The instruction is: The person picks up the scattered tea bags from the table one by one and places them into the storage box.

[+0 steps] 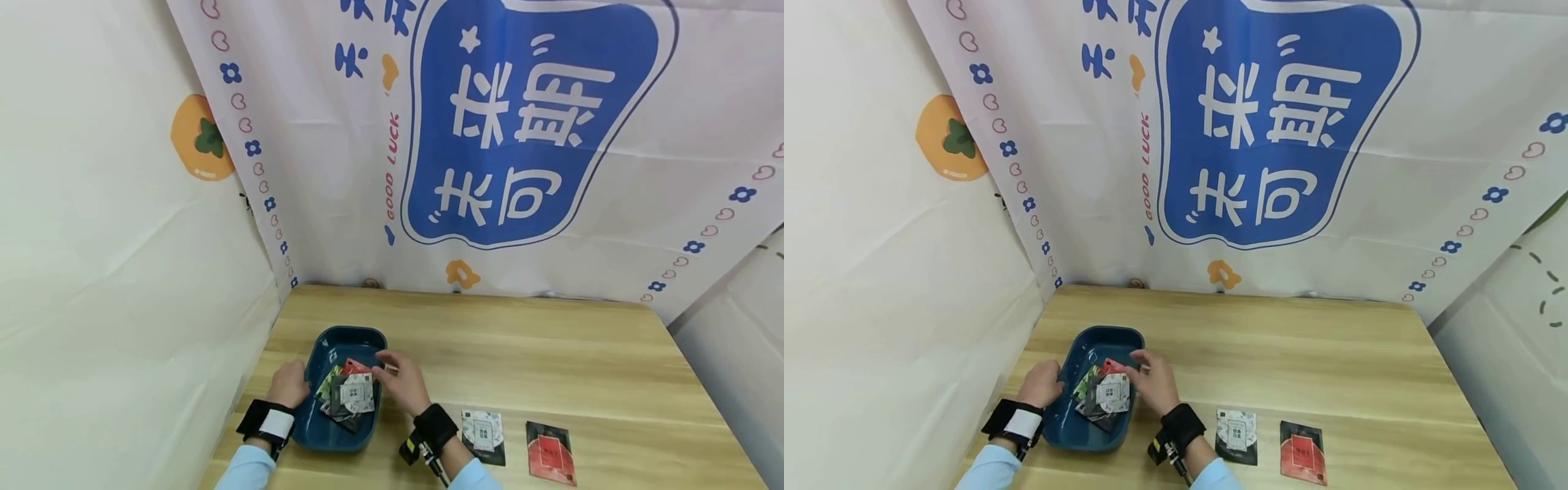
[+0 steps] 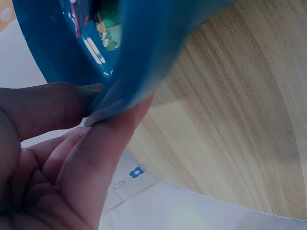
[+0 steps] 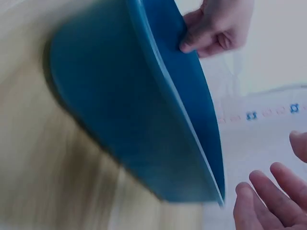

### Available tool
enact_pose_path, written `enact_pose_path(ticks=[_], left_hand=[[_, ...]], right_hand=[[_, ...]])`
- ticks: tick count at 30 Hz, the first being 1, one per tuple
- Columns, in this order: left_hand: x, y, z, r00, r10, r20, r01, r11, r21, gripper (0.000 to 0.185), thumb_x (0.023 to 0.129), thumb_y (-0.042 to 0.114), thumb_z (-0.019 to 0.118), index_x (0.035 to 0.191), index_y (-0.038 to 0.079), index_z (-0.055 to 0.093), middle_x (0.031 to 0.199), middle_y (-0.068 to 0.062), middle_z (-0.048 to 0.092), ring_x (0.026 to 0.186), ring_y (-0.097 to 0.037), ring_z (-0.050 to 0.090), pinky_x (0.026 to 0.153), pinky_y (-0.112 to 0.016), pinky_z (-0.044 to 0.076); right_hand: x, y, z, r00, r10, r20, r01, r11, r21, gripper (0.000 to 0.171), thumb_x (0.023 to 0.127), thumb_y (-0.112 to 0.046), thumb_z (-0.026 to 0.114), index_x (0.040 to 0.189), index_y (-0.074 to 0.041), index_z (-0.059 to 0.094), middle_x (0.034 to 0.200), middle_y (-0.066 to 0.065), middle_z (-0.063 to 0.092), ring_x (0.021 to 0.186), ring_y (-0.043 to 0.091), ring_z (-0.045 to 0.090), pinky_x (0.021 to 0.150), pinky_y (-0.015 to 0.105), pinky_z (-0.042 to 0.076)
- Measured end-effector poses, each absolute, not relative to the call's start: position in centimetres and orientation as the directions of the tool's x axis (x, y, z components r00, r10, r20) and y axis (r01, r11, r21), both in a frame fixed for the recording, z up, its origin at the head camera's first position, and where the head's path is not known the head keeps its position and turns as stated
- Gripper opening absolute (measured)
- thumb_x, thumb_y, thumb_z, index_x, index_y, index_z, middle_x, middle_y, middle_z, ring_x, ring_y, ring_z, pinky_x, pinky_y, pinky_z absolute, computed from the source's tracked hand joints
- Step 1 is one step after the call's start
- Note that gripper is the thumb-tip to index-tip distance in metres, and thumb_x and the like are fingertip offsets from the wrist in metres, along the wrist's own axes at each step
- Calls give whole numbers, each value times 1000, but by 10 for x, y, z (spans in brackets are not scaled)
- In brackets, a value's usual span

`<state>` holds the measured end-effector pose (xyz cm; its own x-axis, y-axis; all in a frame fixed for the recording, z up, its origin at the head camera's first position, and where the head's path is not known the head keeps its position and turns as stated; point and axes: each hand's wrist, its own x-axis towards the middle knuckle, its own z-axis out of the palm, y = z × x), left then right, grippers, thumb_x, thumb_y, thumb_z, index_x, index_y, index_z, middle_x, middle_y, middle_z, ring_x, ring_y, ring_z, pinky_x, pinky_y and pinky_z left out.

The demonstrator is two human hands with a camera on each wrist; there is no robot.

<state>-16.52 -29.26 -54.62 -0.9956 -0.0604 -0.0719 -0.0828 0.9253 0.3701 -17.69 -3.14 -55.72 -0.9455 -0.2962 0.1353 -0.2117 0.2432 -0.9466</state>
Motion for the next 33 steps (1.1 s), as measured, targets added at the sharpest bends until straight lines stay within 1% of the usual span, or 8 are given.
enact_pose_path(ticks=[6, 10, 13, 17, 18, 24, 28, 33], left_hand=[[-170, -292, -546, -994, -64, -84, -91, 923, 373, 6, 80, -5, 63, 76, -2, 59, 67, -11, 56, 59, -21, 49, 54, -34, 38], [-171, -291, -543, -994, -61, -91, -90, 926, 366, 8, 81, -5, 63, 76, -3, 58, 66, -12, 55, 59, -21, 48, 55, -34, 37], [-169, -291, -544, -993, -66, -98, -97, 928, 361, 6, 81, -4, 64, 77, -3, 60, 67, -13, 57, 59, -21, 49, 55, -34, 38], [-168, -291, -546, -992, -66, -105, -100, 927, 362, 3, 81, -4, 63, 78, -4, 61, 68, -13, 59, 60, -21, 50, 56, -35, 40], [-168, -291, -546, -993, -63, -104, -97, 926, 364, 4, 80, -5, 63, 78, -4, 60, 68, -13, 58, 60, -22, 50, 56, -35, 40], [-168, -291, -546, -994, -54, -98, -87, 926, 368, 7, 79, -5, 63, 76, -3, 58, 67, -12, 55, 60, -22, 48, 55, -34, 38], [-168, -291, -546, -993, -57, -102, -91, 925, 369, 6, 79, -5, 63, 76, -3, 59, 67, -11, 55, 59, -22, 48, 55, -34, 38], [-169, -290, -546, -988, -68, -137, -114, 926, 361, 4, 81, -4, 63, 78, -4, 60, 68, -11, 56, 60, -22, 50, 55, -34, 40]], right_hand=[[-177, 23, -555, -961, -188, 202, -254, 320, -913, 40, 92, -12, 68, 128, 5, 60, 130, 24, 63, 121, 43, 59, 100, 52, 49], [-171, 66, -561, -959, -134, 250, -284, 394, -874, 43, 92, -13, 69, 131, 2, 59, 132, 24, 61, 123, 42, 57, 100, 51, 49], [-166, 93, -583, -949, -140, 283, -316, 411, -855, 45, 94, -16, 67, 136, -3, 56, 138, 21, 58, 128, 40, 54, 104, 47, 47], [-150, 116, -589, -971, -115, 210, -240, 470, -849, 49, 94, -20, 68, 138, -5, 54, 142, 21, 55, 129, 42, 53, 106, 49, 45], [-141, 118, -577, -985, -84, 147, -170, 505, -846, 49, 92, -18, 70, 137, -4, 56, 141, 22, 56, 127, 44, 54, 104, 51, 46], [-128, 130, -582, -997, -71, -39, -9, 580, -814, 55, 93, -15, 68, 143, -6, 50, 147, 23, 49, 131, 46, 49, 108, 55, 40], [-120, 135, -587, -994, -71, -82, 21, 612, -791, 58, 91, -11, 69, 145, -4, 47, 149, 25, 45, 135, 45, 45, 109, 55, 38], [-113, 139, -597, -995, -92, -46, -32, 699, -714, 62, 84, -8, 75, 141, 2, 50, 146, 28, 47, 138, 48, 40, 107, 56, 40]])
